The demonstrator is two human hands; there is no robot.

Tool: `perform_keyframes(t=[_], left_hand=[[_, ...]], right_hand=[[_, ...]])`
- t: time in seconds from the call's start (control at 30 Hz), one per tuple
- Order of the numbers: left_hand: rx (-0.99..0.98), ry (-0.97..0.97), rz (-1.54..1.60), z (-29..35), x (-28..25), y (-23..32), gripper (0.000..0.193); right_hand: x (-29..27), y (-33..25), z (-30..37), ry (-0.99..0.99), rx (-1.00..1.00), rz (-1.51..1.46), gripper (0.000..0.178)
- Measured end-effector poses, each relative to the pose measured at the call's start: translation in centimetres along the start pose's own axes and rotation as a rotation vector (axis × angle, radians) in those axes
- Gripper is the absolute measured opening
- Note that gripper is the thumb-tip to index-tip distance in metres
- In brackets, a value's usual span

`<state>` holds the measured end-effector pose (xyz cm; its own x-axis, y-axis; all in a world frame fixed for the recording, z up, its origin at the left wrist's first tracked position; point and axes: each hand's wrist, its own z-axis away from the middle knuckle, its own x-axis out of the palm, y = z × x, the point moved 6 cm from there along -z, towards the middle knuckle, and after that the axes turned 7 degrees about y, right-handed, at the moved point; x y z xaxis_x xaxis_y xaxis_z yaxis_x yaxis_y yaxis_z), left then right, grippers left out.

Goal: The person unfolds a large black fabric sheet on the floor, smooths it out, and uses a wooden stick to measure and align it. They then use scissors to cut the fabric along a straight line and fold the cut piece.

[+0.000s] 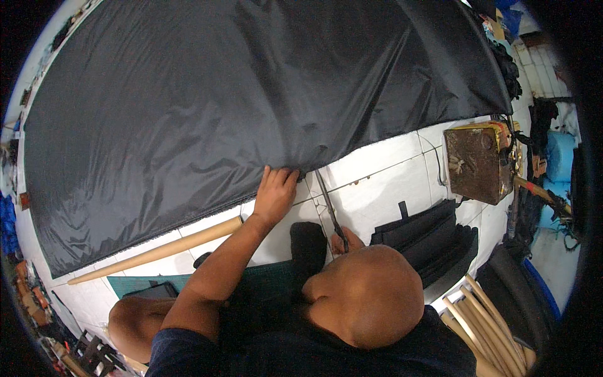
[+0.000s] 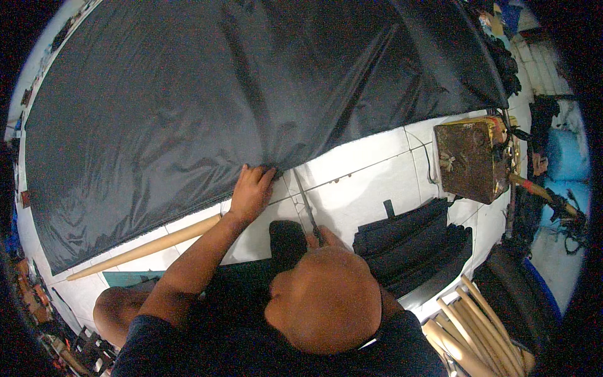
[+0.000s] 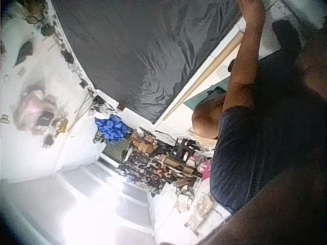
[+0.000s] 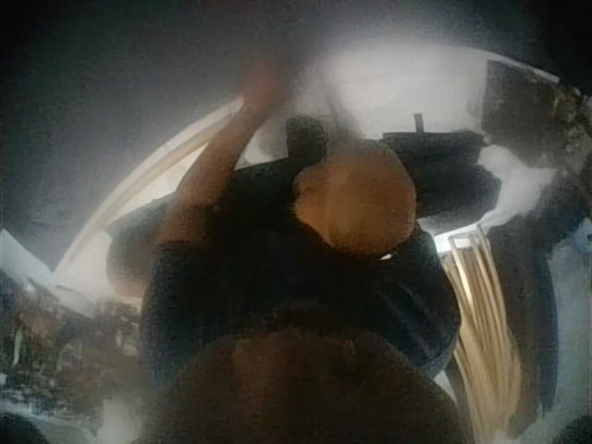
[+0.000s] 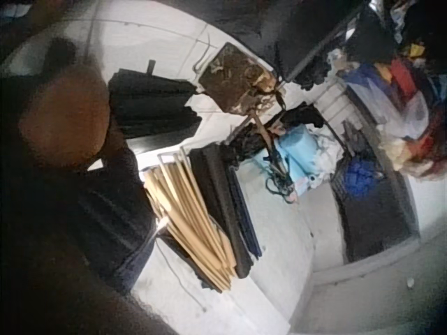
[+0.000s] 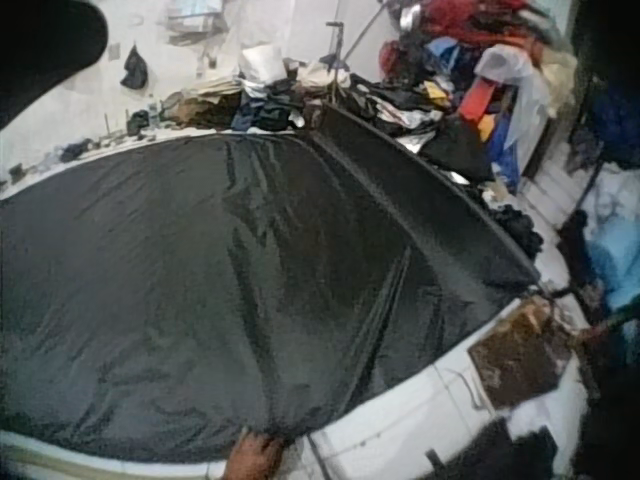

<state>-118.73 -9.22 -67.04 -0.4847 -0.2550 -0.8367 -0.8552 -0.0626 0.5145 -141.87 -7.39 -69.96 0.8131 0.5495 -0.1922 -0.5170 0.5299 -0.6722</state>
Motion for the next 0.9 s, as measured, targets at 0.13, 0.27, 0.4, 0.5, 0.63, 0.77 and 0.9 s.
perform_keyframes(t=[0.13, 0.27, 0.4, 0.5, 0.63, 0.77, 0.9], left_hand=[[-0.013, -0.029, 0.025, 0.1, -0.2, 0.1, 0.043], [-0.008, -0.052, 0.047, 0.4, -0.3, 0.1, 0.045], [0.006, -0.036, 0.08, 0.3, 0.0, 0.3, 0.049], [-0.001, -0.061, 0.051, 0.4, 0.2, 0.4, 0.047], [0.018, -0.072, 0.003, 0.4, 0.3, 0.4, 0.045], [0.006, -0.093, -0.03, 0.5, 0.8, 0.6, 0.046], [0.006, -0.102, -0.058, 0.9, 0.9, 0.4, 0.046]], right_hand=[[0.6, -1.6, -0.8, -0.047, -0.033, 0.109, 0.026], [1.2, -2.4, -1.4, -0.077, -0.052, 0.168, 0.031], [1.2, -2.8, -1.5, -0.084, -0.068, 0.207, 0.035], [1.1, -2.8, -1.8, -0.082, -0.089, 0.233, 0.039], [1.0, -3.7, -1.7, -0.022, -0.172, 0.349, 0.042], [1.0, -3.8, -1.6, 0.012, -0.178, 0.389, 0.041], [1.3, -3.5, -1.6, -0.013, -0.195, 0.314, 0.04]])
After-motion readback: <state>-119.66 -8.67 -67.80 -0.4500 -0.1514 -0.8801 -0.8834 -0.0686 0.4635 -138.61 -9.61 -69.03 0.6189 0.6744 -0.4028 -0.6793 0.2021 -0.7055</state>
